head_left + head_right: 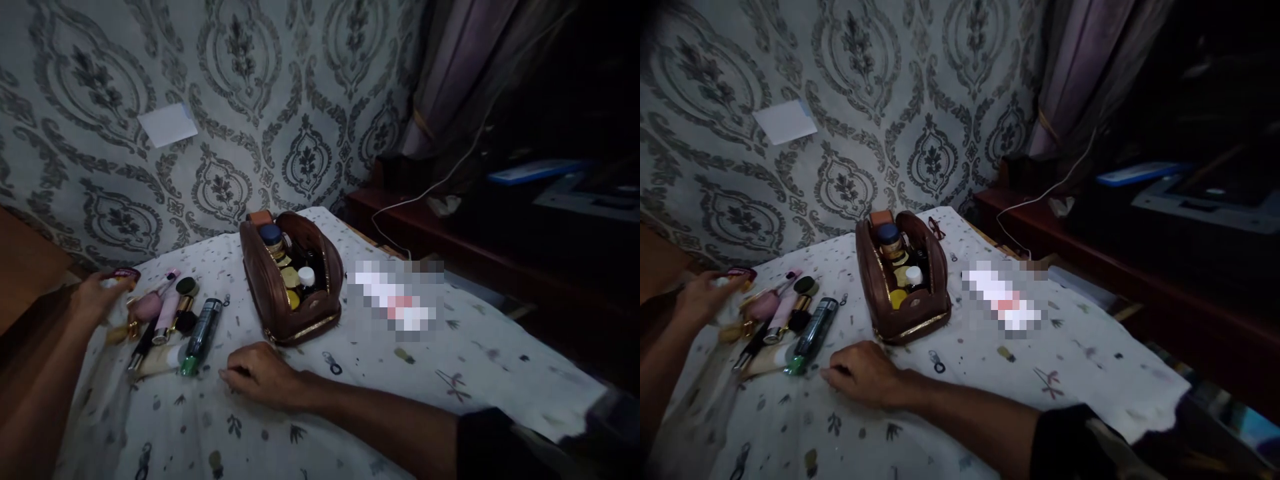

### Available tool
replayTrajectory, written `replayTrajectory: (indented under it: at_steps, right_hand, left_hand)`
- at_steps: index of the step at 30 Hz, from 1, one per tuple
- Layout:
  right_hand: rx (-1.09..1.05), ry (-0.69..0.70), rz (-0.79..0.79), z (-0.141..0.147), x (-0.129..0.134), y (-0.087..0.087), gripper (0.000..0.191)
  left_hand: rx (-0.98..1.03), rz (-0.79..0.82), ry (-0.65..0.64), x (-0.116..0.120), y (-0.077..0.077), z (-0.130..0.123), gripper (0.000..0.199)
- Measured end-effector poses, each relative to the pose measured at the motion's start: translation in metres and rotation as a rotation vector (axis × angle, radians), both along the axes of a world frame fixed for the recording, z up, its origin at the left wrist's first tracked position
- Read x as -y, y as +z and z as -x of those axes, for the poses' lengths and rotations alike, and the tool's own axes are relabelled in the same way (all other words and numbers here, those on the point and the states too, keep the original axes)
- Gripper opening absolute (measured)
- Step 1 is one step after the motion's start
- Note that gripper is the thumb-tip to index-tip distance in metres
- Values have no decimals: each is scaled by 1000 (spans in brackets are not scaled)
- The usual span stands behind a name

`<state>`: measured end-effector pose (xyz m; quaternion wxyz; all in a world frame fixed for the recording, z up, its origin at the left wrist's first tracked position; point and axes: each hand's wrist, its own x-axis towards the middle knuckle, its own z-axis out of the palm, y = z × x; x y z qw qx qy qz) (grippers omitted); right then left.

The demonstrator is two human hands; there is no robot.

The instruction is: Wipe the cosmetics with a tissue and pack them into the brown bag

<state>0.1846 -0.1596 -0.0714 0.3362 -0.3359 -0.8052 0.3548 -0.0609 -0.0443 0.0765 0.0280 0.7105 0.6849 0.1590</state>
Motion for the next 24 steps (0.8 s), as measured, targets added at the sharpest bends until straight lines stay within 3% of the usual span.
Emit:
replayTrajectory:
  at_steps: [2, 3, 6, 9, 12, 16, 20, 24]
  right_hand:
    - [-38, -14, 1, -1, 1, 1, 11]
    - [-64, -28, 5, -1, 2, 1, 17]
    - [-110, -75, 27, 1, 2, 2, 68]
    - [-106, -87, 6, 4, 3, 2, 92]
    - [-94, -51, -47, 6, 10, 3, 90]
    - [-79, -50, -2, 6, 21, 0, 76]
    - [-154, -151, 70, 6, 25, -3, 59]
    - [-204, -138, 107, 6, 26, -2, 56]
  left_hand:
    - [-4, -12, -72, 23, 3, -15, 51]
    - [-8, -13, -109, 36, 2, -21, 51]
    - [-37, 45, -213, 75, -10, -33, 51]
    - [-52, 213, -318, 107, -28, -47, 51]
    - [-35, 300, -428, 127, -41, -64, 45]
    - [-15, 340, -518, 131, -46, -74, 36]
    - [67, 258, -437, 125, -35, -70, 38]
    - [360, -215, -137, 128, -27, -77, 42]
